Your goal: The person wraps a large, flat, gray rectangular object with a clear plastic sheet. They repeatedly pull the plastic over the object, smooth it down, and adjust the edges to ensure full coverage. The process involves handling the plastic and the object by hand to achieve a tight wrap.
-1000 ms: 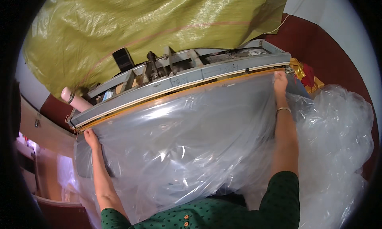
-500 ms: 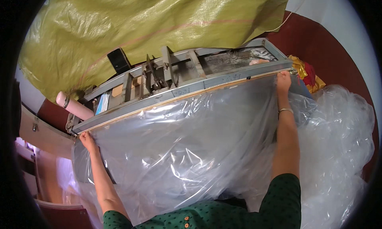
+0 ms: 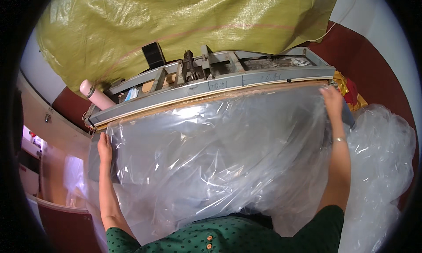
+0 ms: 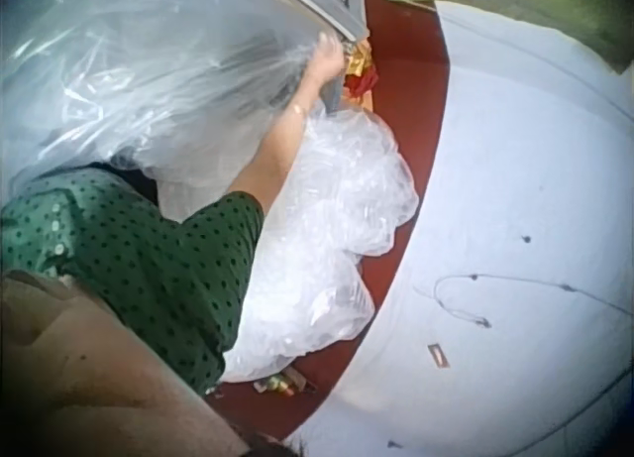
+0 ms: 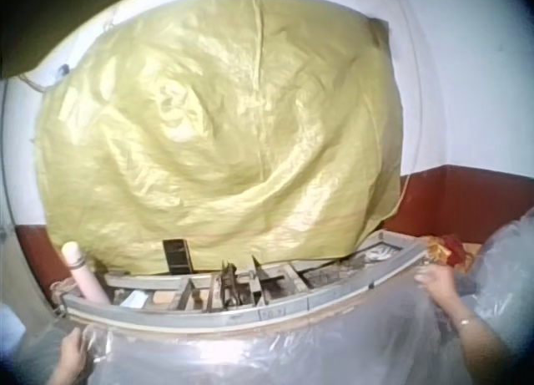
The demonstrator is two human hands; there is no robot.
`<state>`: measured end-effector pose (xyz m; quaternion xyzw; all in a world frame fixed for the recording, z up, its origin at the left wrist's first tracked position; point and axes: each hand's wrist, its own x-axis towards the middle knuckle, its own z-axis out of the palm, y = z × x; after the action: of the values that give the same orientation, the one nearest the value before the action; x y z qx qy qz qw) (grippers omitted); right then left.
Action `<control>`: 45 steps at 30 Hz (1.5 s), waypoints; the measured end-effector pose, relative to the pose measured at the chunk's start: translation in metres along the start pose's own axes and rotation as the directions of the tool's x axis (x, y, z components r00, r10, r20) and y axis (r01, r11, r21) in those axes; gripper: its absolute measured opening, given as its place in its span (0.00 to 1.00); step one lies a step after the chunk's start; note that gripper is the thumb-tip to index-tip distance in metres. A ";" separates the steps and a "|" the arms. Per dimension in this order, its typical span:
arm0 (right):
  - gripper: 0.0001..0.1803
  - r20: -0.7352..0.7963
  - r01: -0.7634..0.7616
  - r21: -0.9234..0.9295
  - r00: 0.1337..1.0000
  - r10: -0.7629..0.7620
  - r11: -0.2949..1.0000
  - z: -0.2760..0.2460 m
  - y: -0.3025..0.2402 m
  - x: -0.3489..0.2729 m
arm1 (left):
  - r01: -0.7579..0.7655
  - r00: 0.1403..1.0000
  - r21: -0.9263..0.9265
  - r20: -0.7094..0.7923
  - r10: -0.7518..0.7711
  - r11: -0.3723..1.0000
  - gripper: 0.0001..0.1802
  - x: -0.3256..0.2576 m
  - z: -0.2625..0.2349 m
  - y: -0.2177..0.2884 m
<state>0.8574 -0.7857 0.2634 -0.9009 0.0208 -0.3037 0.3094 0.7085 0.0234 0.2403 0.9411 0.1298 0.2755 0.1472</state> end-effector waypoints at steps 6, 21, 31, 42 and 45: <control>0.17 -0.356 -0.425 -0.633 0.902 0.244 0.647 -0.158 0.155 -0.130 | -0.192 0.958 -0.425 0.117 0.264 0.885 0.10 -0.043 -0.011 0.183; 0.08 -0.090 -0.303 -0.917 0.793 0.603 0.261 -0.242 0.217 -0.260 | 0.098 0.830 -0.888 0.322 0.455 0.449 0.05 -0.095 0.000 0.315; 0.22 0.361 0.466 0.588 0.581 -0.730 0.661 -0.009 -0.293 -0.118 | -0.050 0.808 -0.889 0.231 0.542 0.454 0.07 -0.092 -0.040 0.289; 0.05 0.591 -0.402 0.806 0.537 -0.602 0.434 0.082 -0.336 -0.172 | -0.213 0.865 -0.753 0.150 0.479 0.622 0.10 -0.091 -0.067 0.271; 0.06 0.651 -0.675 0.715 0.545 -0.529 0.184 0.091 -0.345 -0.188 | -0.668 0.741 -0.413 -0.293 0.604 0.619 0.13 -0.091 -0.043 0.276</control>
<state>0.7035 -0.4149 0.3026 -0.4923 -0.2727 0.2473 0.7888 0.6558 -0.2523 0.3273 0.8358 -0.2778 0.3916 0.2663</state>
